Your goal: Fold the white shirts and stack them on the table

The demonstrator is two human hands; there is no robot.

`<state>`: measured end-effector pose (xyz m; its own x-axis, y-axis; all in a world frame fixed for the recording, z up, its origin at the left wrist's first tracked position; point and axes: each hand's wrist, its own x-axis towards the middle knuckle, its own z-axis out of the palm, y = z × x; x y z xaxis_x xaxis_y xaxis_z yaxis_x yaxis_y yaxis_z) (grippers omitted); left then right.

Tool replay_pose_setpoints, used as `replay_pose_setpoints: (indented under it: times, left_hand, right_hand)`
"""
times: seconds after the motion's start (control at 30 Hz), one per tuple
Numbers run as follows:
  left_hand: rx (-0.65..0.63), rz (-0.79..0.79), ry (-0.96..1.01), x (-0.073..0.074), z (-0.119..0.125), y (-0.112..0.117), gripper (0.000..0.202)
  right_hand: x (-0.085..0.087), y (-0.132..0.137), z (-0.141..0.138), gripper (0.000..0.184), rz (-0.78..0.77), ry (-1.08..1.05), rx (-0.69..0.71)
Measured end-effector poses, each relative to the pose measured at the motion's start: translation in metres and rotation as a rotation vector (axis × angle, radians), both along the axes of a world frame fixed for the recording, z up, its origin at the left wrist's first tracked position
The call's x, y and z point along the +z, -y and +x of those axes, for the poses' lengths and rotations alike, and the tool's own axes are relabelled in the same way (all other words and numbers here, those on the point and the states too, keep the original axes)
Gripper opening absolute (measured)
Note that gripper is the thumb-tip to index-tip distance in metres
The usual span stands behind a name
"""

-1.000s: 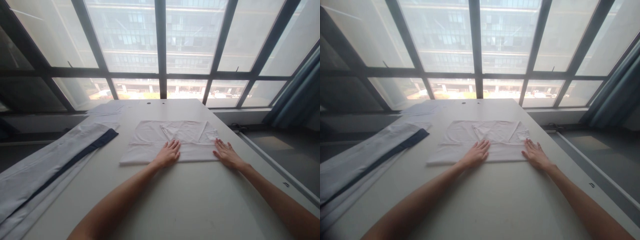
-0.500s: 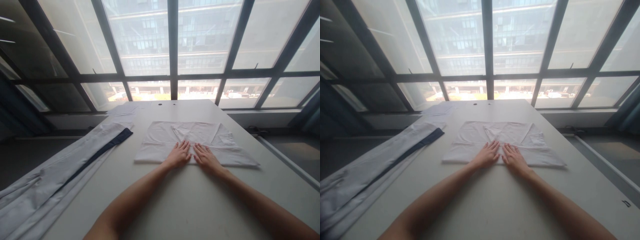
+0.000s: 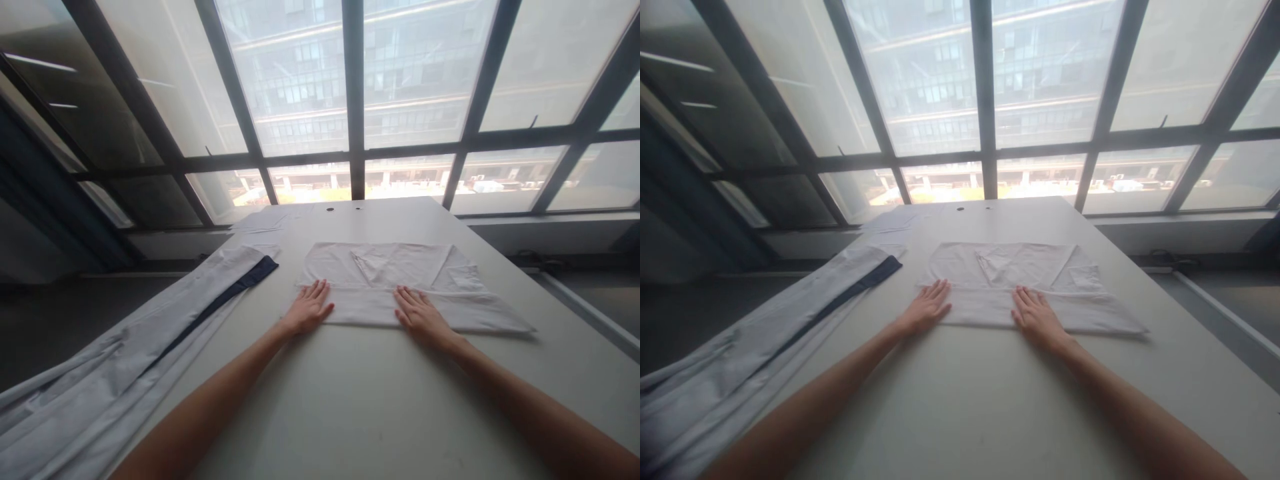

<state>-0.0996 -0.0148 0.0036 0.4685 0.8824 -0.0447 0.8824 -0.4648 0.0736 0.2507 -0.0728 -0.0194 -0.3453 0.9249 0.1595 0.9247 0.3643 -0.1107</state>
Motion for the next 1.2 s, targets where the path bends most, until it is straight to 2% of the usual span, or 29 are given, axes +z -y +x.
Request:
replay_pose_setpoints:
  times: [0.1, 0.33, 0.53, 0.67, 0.73, 0.8, 0.9, 1.0, 1.1, 1.2]
  left_hand:
    - [0.088, 0.037, -0.037, 0.000, -0.026, 0.009, 0.077]
    - [0.137, 0.014, -0.043, 0.003, -0.024, 0.018, 0.077]
    - [0.115, 0.020, -0.049, -0.001, -0.043, 0.046, 0.079]
    - [0.123, -0.104, -0.077, 0.013, -0.055, 0.060, 0.084]
    - [0.128, -0.090, -0.078, 0.023, -0.043, 0.060, 0.083]
    - [0.068, 0.004, -0.016, 0.032, -0.016, 0.057, 0.073]
    - [-0.142, 0.071, 0.128, 0.033, 0.045, 0.055, 0.059]
    - [-0.366, 0.060, 0.189, 0.025, 0.097, 0.057, 0.061]
    - [-0.497, 0.052, 0.188, 0.014, 0.118, 0.058, 0.067]
    - [-0.513, 0.055, 0.165, 0.007, 0.116, 0.055, 0.066]
  right_hand:
    - [0.002, 0.000, 0.000, 0.062, -0.011, -0.012, 0.010]
    - [0.012, 0.005, -0.003, 0.059, -0.089, -0.015, 0.024]
    - [0.006, 0.038, -0.014, 0.058, -0.072, -0.021, 0.021]
    - [0.004, 0.058, -0.025, 0.058, -0.085, -0.031, 0.018]
    - [0.006, 0.062, -0.030, 0.058, -0.085, -0.041, -0.001]
    - [0.009, 0.063, -0.033, 0.060, -0.079, -0.056, -0.015]
    - [0.011, 0.062, -0.035, 0.064, -0.079, -0.081, -0.013]
    - [0.013, 0.059, -0.034, 0.072, -0.097, -0.117, -0.019]
    - [0.015, 0.057, -0.035, 0.080, -0.135, -0.171, -0.020]
    - [0.018, 0.054, -0.033, 0.082, -0.178, -0.212, 0.015]
